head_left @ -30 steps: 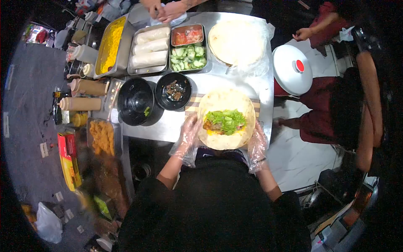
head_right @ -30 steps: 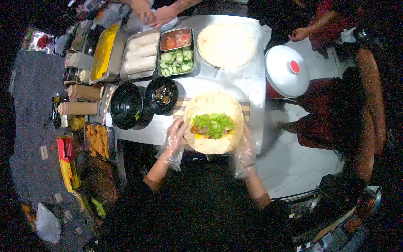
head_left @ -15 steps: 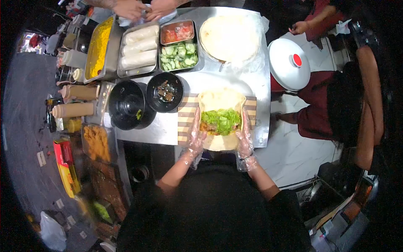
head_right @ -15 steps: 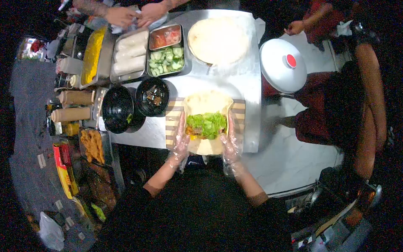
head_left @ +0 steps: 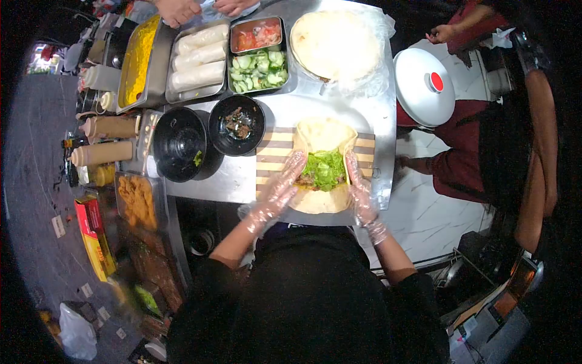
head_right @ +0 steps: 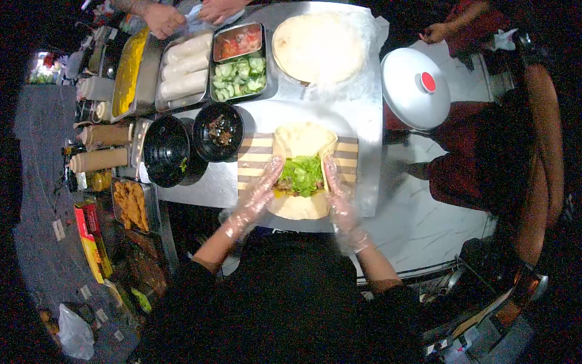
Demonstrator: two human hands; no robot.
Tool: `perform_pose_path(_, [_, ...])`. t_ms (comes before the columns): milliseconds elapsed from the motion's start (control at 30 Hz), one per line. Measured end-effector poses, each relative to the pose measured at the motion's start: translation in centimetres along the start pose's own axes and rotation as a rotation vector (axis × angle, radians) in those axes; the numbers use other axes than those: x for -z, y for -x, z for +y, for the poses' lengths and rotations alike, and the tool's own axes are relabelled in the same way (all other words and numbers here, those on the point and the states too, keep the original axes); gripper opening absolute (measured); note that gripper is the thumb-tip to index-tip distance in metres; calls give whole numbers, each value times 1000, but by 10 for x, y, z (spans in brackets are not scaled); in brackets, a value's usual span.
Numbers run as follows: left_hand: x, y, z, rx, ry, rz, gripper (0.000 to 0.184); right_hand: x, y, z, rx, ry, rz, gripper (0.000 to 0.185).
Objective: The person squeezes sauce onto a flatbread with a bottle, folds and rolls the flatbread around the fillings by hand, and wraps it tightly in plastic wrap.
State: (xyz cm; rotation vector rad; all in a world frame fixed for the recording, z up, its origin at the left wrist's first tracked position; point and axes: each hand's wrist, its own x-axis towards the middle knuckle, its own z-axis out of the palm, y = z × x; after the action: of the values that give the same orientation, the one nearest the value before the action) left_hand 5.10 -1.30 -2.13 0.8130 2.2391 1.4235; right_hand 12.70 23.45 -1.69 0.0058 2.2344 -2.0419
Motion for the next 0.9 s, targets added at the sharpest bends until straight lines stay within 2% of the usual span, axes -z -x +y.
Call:
perform_pose_path(33, [10,-1,-3,27,115,-123,62,5,-2,6,-3,0,-1,69])
perform_pose_path(100, [21,-5,-6,34,212,-104,55,15,-2,21,78,-135,-71,67])
perform_pose_path(133, [23,-6,-11,-23,212,-93,53,18,-1,19,60,-177,-56,59])
perform_pose_path(167, [23,-5,-16,-81,211,-83,50,21,-1,23,60,-177,-57,59])
perform_pose_path(233, [21,-3,-23,-37,190,-63,47,23,-3,29,65,178,-58,65])
perform_pose_path(333, [20,0,-29,59,89,-70,41,18,-1,28,125,304,29,70])
perform_pose_path(400, [20,4,-34,-112,-224,-146,52,17,1,35,140,343,41,66])
perform_pose_path(467, [22,4,-25,-157,-269,-168,58,19,5,41,155,382,56,64])
perform_pose_path(533, [22,3,-22,-202,-314,-187,64,19,10,39,243,543,-16,69])
perform_pose_path(600, [21,2,-21,-215,-453,-259,81,18,9,35,200,573,-60,75])
perform_pose_path(633, [19,2,-25,-216,-453,-261,81,17,8,32,158,604,-104,81])
perform_pose_path(700, [16,-1,-36,-252,-468,-301,88,17,6,37,186,648,-113,81])
perform_pose_path(833, [16,-17,-34,-349,-414,-305,92,17,-8,29,230,710,-158,82])
perform_pose_path(867, [16,-21,-30,-344,-382,-281,85,17,-11,31,229,710,-158,82])
perform_pose_path(900, [16,-23,-26,-339,-349,-256,78,19,-13,35,345,735,-141,81])
